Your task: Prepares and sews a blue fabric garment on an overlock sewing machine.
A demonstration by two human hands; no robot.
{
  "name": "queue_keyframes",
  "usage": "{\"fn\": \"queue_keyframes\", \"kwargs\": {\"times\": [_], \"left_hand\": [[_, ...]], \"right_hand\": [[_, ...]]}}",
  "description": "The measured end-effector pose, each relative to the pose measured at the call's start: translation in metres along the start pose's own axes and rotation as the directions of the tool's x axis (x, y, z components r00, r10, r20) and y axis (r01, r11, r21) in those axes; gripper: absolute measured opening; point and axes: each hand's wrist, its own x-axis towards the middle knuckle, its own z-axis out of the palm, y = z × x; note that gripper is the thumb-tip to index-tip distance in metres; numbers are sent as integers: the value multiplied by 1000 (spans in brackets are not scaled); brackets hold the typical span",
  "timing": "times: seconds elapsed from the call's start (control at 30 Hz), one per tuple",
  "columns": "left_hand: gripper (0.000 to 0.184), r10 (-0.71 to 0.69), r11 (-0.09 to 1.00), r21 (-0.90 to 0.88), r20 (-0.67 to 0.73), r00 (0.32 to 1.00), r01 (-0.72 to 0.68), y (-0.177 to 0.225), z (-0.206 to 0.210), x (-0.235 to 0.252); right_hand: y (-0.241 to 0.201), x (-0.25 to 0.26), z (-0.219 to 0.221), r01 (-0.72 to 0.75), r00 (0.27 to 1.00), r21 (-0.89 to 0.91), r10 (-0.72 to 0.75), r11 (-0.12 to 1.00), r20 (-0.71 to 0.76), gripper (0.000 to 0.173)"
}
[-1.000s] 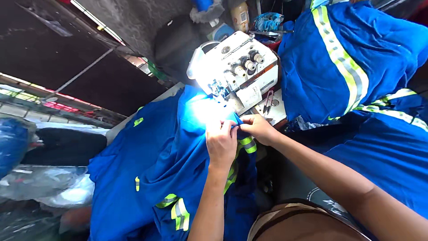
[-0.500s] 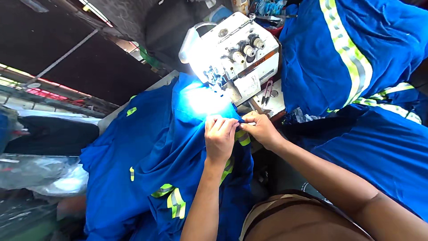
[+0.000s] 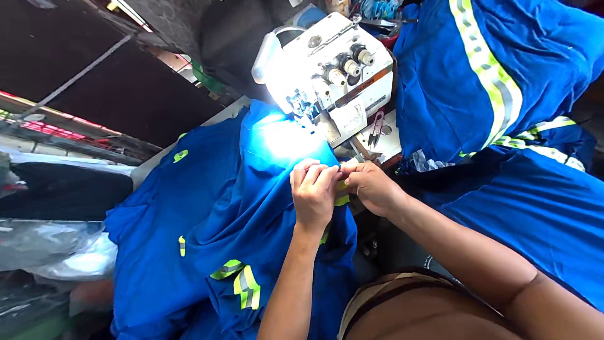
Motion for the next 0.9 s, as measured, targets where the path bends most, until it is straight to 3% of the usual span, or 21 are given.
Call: {"fn": "queue_keyframes", "kwargs": {"times": [0.07,0.13,0.2,0.23,0.3,0.4,0.5,0.53,0.6,0.77,0.83,0.9], "left_hand": [[13,-15,1000,-6,-39,999,15,1,1,1],[9,-45,998,-47,-64,997,42,2,2,4],[3,-95,989,-123,-94,991,84,1,3,7],[2,-116,983,-155,-103,988,100,1,3,8],[2,-136,974,-200,-132,982,108,0,6,7],[10,-48,979,-204,-239,970,-2,-4,14,-2],[53,99,994,-22,-175,980,-105,-15,26,-22],[60,121,991,69,-114,986,-114,-21,29,-27],[49,104,973,210,-50,993,-92,-35,31,-31],[49,-19,941,338,-5,1000,19,-44,12,-7],[45,-137,932,350,113,984,90,-40,2,14],[36,-306,909,366,260,916,200,-38,-5,40]], "right_hand": [[1,1,-2,75,997,-115,-75,991,5,30],[7,5,-6,246,962,-368,-274,896,-23,26],[18,20,-14,496,800,-626,-596,602,60,40],[21,29,-18,599,699,-657,-700,457,150,44],[20,41,-23,741,574,-586,-762,328,300,33],[17,45,-22,797,523,-515,-786,314,330,15],[20,45,-24,797,509,-515,-810,316,290,14],[23,45,-25,793,510,-522,-812,315,284,13],[32,47,-29,770,526,-550,-809,323,262,13],[33,72,-25,749,527,-561,-831,353,181,14],[24,86,-21,754,487,-581,-854,306,182,9],[16,97,-19,723,440,-659,-874,207,208,3]]}}
